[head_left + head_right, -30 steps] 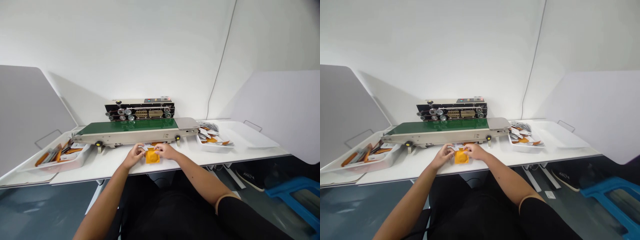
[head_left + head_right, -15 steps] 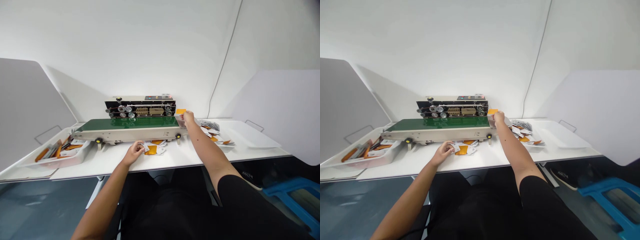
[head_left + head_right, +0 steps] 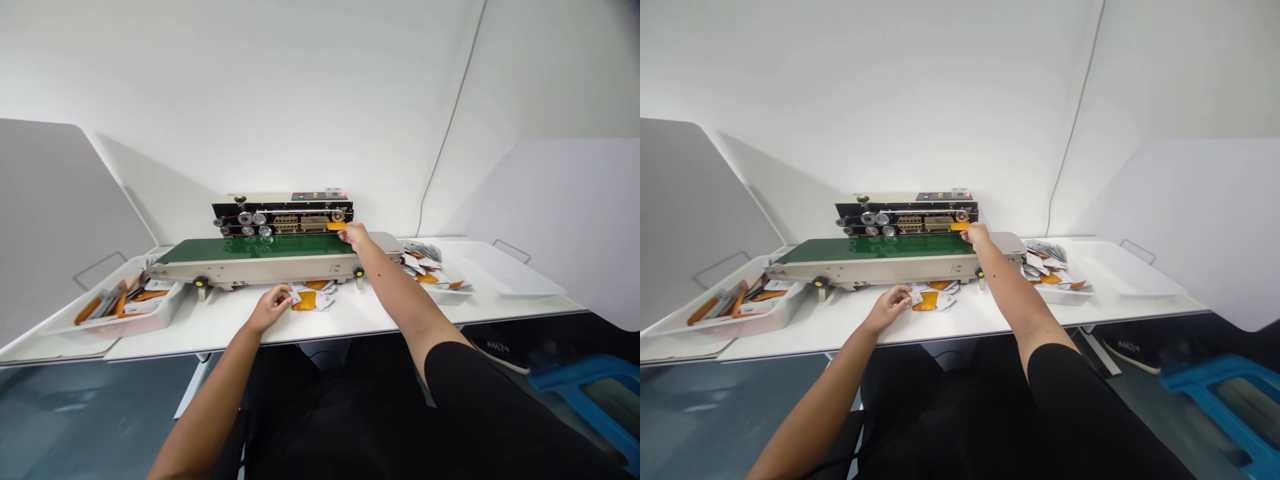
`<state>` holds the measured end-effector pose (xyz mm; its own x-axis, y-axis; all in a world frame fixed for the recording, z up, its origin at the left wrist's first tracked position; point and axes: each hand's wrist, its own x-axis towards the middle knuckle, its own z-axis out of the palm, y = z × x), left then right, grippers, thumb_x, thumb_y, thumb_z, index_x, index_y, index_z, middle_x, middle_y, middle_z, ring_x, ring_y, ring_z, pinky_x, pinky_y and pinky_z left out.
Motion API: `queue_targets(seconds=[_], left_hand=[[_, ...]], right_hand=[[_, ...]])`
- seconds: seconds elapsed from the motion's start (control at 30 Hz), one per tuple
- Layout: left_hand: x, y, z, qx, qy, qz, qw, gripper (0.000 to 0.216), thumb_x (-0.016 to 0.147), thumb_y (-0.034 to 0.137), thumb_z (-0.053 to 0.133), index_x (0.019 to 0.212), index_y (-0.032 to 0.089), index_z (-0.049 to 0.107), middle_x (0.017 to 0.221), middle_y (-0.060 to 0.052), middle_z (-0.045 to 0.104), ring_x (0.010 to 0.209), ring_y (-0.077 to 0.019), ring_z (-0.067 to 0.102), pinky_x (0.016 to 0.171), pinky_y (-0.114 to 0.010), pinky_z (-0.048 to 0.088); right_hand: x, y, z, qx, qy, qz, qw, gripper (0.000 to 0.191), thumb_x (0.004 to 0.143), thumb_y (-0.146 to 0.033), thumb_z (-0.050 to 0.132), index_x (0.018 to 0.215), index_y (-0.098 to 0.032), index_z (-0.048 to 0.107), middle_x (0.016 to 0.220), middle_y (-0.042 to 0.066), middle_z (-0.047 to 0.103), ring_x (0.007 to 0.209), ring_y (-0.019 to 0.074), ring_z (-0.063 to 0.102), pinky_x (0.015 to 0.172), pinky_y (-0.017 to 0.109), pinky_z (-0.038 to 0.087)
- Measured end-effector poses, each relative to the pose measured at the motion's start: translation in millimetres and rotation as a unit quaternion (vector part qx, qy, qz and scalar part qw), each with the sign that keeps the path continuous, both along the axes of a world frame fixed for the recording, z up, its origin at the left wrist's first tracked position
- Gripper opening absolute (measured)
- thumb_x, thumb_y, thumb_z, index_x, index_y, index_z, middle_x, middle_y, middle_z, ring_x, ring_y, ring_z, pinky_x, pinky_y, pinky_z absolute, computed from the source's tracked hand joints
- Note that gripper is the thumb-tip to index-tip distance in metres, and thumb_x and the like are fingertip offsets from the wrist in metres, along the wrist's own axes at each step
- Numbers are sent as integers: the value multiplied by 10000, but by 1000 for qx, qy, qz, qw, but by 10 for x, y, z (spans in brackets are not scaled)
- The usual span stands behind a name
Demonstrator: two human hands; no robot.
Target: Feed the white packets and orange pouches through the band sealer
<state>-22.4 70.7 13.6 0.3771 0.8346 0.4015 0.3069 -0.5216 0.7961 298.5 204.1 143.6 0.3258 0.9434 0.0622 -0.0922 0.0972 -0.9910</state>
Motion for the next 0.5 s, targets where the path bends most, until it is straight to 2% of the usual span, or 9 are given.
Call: queue_targets(seconds=[0.07, 0.13, 0.23, 0.3, 0.37, 0.43, 0.5], left_hand=[[1, 1, 11, 35, 48, 19, 998, 290, 929, 434, 627, 1095, 196, 616, 892, -53, 729, 782, -199, 641, 743, -320, 506], [8, 13, 20, 85, 106, 18, 991, 266, 923, 422, 634, 1084, 211, 657, 1000, -77, 734, 903, -234, 646, 844, -360, 510], [37, 44, 17, 137, 175, -30, 975, 304, 892, 406, 687, 1137, 226, 696, 1227, -121, 702, 1182, -307, 600, 1046, -435, 444], [68, 60, 0, 146, 200, -44, 968, 405, 842, 388, 745, 1212, 233, 693, 1365, -133, 648, 1308, -343, 537, 1127, -470, 383], [100, 66, -22, 144, 211, -36, 966, 498, 789, 352, 786, 1263, 241, 682, 1410, -133, 626, 1339, -362, 517, 1148, -485, 361], [122, 63, -40, 136, 211, -32, 967, 472, 776, 307, 777, 1236, 241, 698, 1297, -126, 693, 1231, -345, 594, 1097, -461, 409], [127, 57, -49, 122, 204, -36, 971, 346, 804, 267, 722, 1148, 237, 728, 1118, -101, 750, 1055, -301, 660, 994, -411, 472]], right_hand=[[-15, -89, 0, 12, -25, -9, 1000, 148, 845, -117, 647, 979, -160, 601, 675, 12, 633, 565, 120, 582, 536, 215, 485], [-56, -247, -25, 61, -89, -42, 993, 201, 858, -207, 664, 1053, -175, 631, 765, 19, 657, 659, 136, 595, 586, 221, 479], [-247, -599, -175, 174, -231, -70, 955, 275, 926, -312, 562, 1158, -207, 664, 878, 29, 688, 792, 174, 614, 719, 267, 497], [-461, -869, -384, 226, -296, -16, 928, 297, 954, -306, 502, 1168, -223, 689, 925, 39, 705, 841, 195, 629, 804, 306, 503], [-697, -1118, -668, 257, -340, 70, 902, 280, 945, -269, 515, 1132, -224, 719, 977, 55, 721, 902, 214, 640, 872, 334, 500], [-901, -1311, -974, 280, -388, 144, 866, 272, 930, -217, 538, 1120, -233, 732, 1025, 65, 730, 968, 229, 634, 936, 362, 485], [-1033, -1424, -1238, 292, -423, 194, 836, 286, 918, -169, 551, 1128, -241, 732, 1037, 69, 729, 1011, 237, 615, 962, 377, 477]])
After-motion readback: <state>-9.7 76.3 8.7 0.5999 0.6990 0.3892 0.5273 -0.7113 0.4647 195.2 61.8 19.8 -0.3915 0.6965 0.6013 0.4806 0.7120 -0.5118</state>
